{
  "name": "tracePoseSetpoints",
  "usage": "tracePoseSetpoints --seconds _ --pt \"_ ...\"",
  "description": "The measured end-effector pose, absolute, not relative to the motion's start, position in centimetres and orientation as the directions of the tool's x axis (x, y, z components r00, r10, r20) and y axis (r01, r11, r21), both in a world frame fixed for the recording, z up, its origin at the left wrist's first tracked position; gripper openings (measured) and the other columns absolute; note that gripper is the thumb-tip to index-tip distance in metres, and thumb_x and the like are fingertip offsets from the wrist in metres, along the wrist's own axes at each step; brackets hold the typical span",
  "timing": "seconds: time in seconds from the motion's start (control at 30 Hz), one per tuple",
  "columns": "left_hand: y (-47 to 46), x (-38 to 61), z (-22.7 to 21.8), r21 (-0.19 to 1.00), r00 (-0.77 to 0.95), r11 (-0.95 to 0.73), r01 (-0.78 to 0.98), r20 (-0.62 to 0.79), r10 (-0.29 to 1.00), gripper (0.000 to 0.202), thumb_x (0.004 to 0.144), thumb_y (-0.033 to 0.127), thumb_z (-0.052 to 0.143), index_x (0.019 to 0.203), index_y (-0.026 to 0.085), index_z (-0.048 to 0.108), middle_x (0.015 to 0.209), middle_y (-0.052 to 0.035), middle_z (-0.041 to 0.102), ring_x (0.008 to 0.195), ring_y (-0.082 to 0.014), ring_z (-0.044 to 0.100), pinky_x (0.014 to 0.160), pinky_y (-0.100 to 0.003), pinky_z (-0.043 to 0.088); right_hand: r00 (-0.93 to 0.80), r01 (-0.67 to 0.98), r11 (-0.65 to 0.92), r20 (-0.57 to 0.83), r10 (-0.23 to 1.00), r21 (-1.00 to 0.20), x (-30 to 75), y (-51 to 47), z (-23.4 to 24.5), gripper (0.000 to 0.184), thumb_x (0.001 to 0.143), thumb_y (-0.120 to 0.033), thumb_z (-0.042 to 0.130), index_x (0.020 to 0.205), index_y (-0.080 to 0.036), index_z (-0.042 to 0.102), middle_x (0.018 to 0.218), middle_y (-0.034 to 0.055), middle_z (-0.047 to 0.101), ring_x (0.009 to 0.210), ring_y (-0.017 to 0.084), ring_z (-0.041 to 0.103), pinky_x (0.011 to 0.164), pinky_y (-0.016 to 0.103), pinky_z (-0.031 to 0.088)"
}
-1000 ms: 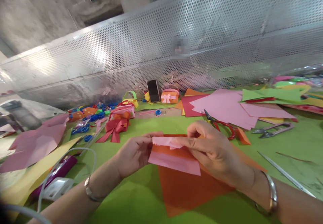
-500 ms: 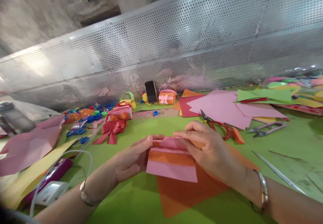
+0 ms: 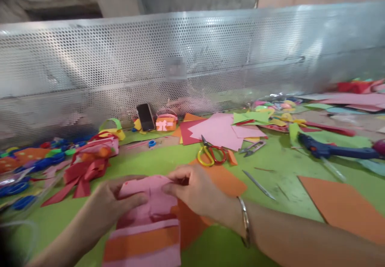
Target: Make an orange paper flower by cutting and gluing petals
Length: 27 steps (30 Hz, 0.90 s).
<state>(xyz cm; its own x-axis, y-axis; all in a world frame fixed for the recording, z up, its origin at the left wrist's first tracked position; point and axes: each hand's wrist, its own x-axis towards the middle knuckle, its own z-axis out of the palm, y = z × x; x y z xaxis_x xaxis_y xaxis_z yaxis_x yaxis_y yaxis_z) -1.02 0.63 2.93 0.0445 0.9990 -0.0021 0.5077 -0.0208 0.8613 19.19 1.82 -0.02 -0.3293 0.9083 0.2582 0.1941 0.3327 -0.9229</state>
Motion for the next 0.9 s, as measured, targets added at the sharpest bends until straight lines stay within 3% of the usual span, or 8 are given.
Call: tracePoseSetpoints --seconds 0.07,0.17,0.37,0.57,0.73,0.8,0.9 --pt "0.0 -0.6 2.6 0.861 0.08 0.041 0.506 -0.094 0.992 0.015 0.07 0.032 0.072 0.068 0.016 0.069 0.06 0.0015 0.059 0.056 -0.0133 0.048 0.053 -0.023 0.035 -0.374 0.168 0.31 0.23 0.898 -0.936 19.2 1.5 -0.2 0.013 0.079 -0.034 0.068 0.083 -0.025 0.077 0.079 0.0025 0.069 0.072 0.02 0.063 0.062 0.031 0.051" --pt "-0.5 -0.1 2.3 0.849 0.094 -0.022 0.529 -0.033 0.995 0.016 0.068 0.024 0.07 0.058 0.016 0.061 0.056 0.0032 0.05 0.055 -0.0112 0.043 0.053 -0.022 0.032 -0.398 0.14 0.312 0.235 0.887 -0.94 19.6 1.7 -0.2 0.022 0.08 -0.038 0.067 0.097 -0.028 0.077 0.093 0.0046 0.072 0.083 0.023 0.066 0.07 0.035 0.052" --pt "-1.1 0.5 2.5 0.859 0.149 -0.102 0.502 0.031 0.988 0.019 0.065 0.02 0.073 0.052 0.017 0.059 0.058 0.0031 0.05 0.058 -0.0111 0.045 0.055 -0.022 0.033 -0.472 0.182 0.434 0.308 0.826 -0.883 20.4 2.4 0.9 0.024 0.084 -0.04 0.061 0.068 -0.027 0.074 0.073 0.0012 0.069 0.069 0.018 0.063 0.063 0.029 0.05" --pt "-1.6 0.8 2.5 0.828 0.125 -0.132 0.544 0.076 0.989 0.02 0.065 0.015 0.074 0.051 0.016 0.059 0.059 0.0039 0.051 0.058 -0.0103 0.047 0.055 -0.023 0.033 -0.523 0.256 0.515 0.331 0.786 -0.818 20.9 1.6 2.4 0.026 0.089 -0.041 0.059 0.075 -0.026 0.074 0.079 0.0005 0.07 0.075 0.015 0.064 0.066 0.025 0.05" --pt "-1.8 0.7 2.4 0.77 0.212 -0.283 0.571 0.195 0.958 0.005 0.068 0.011 0.076 0.064 0.014 0.073 0.065 0.0002 0.061 0.06 -0.0114 0.055 0.059 -0.022 0.039 -0.588 0.343 0.547 0.28 0.759 -0.764 20.9 1.4 3.1 0.024 0.09 -0.037 0.058 0.075 -0.026 0.074 0.076 -0.0002 0.07 0.07 0.014 0.064 0.063 0.024 0.048" --pt "-1.9 0.6 2.3 0.73 0.234 -0.342 0.592 0.251 0.939 0.004 0.067 0.011 0.078 0.065 0.013 0.074 0.064 -0.0011 0.062 0.059 -0.0116 0.056 0.058 -0.022 0.039 -0.616 0.379 0.613 0.305 0.726 -0.693 21.0 1.7 3.2 0.025 0.092 -0.035 0.056 0.078 -0.026 0.075 0.077 0.0006 0.071 0.07 0.015 0.064 0.061 0.024 0.047" --pt "-1.9 0.6 2.1 0.678 0.27 -0.419 0.604 0.321 0.908 0.009 0.068 0.011 0.078 0.061 0.013 0.072 0.062 -0.0024 0.063 0.057 -0.012 0.057 0.055 -0.021 0.038 -0.696 0.415 0.796 0.409 0.59 -0.441 21.2 2.1 3.4 0.026 0.094 -0.026 0.051 0.084 -0.024 0.075 0.078 0.0028 0.072 0.068 0.015 0.063 0.057 0.026 0.043"
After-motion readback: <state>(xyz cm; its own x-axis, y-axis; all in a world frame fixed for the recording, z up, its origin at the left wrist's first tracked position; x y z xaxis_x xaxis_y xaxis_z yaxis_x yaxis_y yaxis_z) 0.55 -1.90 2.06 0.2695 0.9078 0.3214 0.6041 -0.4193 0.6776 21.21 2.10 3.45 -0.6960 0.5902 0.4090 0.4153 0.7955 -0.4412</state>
